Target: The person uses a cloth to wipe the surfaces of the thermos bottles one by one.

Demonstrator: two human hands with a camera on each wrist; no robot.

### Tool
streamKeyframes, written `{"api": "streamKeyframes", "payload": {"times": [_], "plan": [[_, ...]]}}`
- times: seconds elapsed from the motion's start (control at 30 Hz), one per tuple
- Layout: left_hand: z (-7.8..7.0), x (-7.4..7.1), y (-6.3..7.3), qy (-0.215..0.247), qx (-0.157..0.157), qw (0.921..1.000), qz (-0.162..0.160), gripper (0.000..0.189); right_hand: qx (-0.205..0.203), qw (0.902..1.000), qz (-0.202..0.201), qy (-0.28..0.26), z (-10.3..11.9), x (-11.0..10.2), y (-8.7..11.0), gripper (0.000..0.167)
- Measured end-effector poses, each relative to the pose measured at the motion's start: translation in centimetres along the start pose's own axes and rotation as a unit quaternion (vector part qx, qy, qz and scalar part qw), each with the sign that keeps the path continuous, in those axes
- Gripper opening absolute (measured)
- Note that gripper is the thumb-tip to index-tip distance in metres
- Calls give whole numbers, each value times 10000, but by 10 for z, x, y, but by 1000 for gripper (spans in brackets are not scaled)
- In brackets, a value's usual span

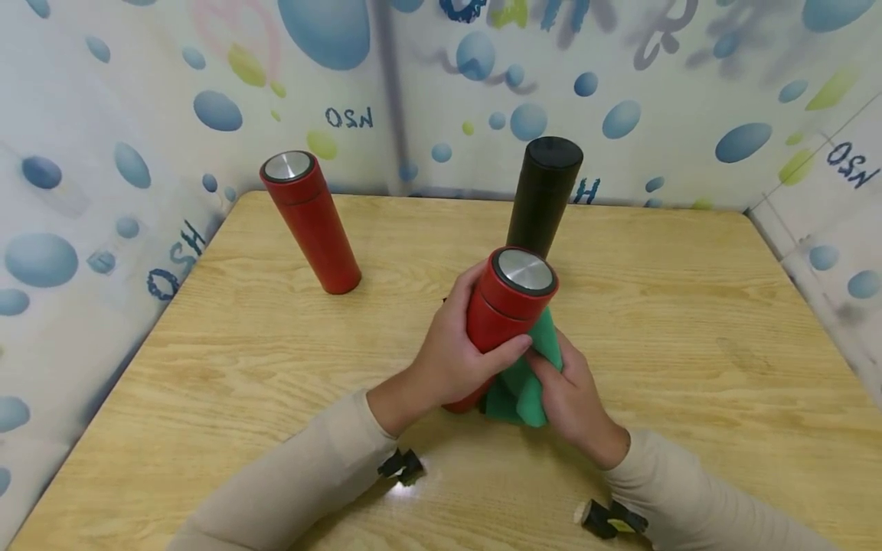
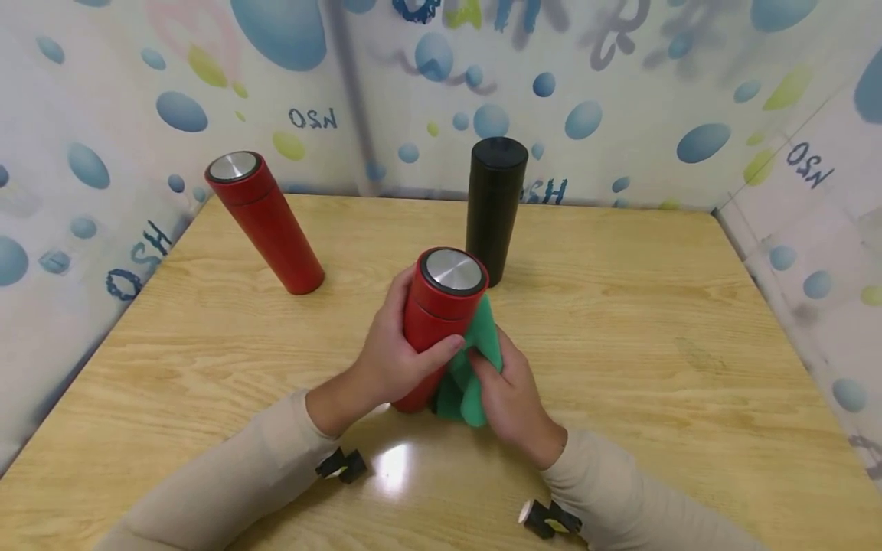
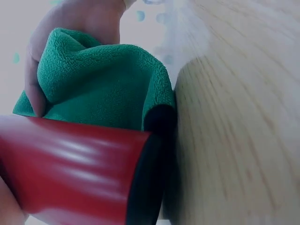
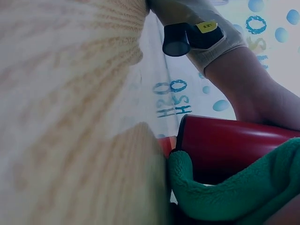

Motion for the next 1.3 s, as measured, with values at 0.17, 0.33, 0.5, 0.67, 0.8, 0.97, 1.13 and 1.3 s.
{"api": "streamKeyframes", "payload": {"times": [0.17,0.33,0.5,0.67,0.8,0.97,1.13,1.3], "plan": [[2,-4,-1,231,204,9992,-243,78,46,10000,-34,22,2,-1,1,31],[-6,-13,1,474,409,9961,-617,76,278,9992,239,-141,3,1,-1,34],[-20,-24,1,804,841,9841,-1339,83,940,9926,320,-695,3,2,-3,33],[-27,-30,2,1445,1329,9558,-2188,76,1706,9685,358,-1780,1,5,-3,37],[-30,-35,1,2056,1804,9252,-2631,70,2033,9462,662,-2430,-2,8,-2,38],[-34,-37,-1,2121,2131,9132,-2750,68,2155,9336,1216,-2593,-3,10,1,37],[-33,-35,-1,1820,2021,9243,-2676,67,2099,9347,1154,-2627,-2,10,1,44],[-30,-29,1,1575,2015,9338,-2502,68,1900,9400,898,-2688,0,9,0,50]]}}
Point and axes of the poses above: each hand's wrist, its own y-axis away from the middle knuckle, its own x-axis out of the palm, z = x × y, the point moved 3 cm from there along -y, towards the middle knuckle, and after that the axes turned 11 degrees about z, right-handed, at the moved point
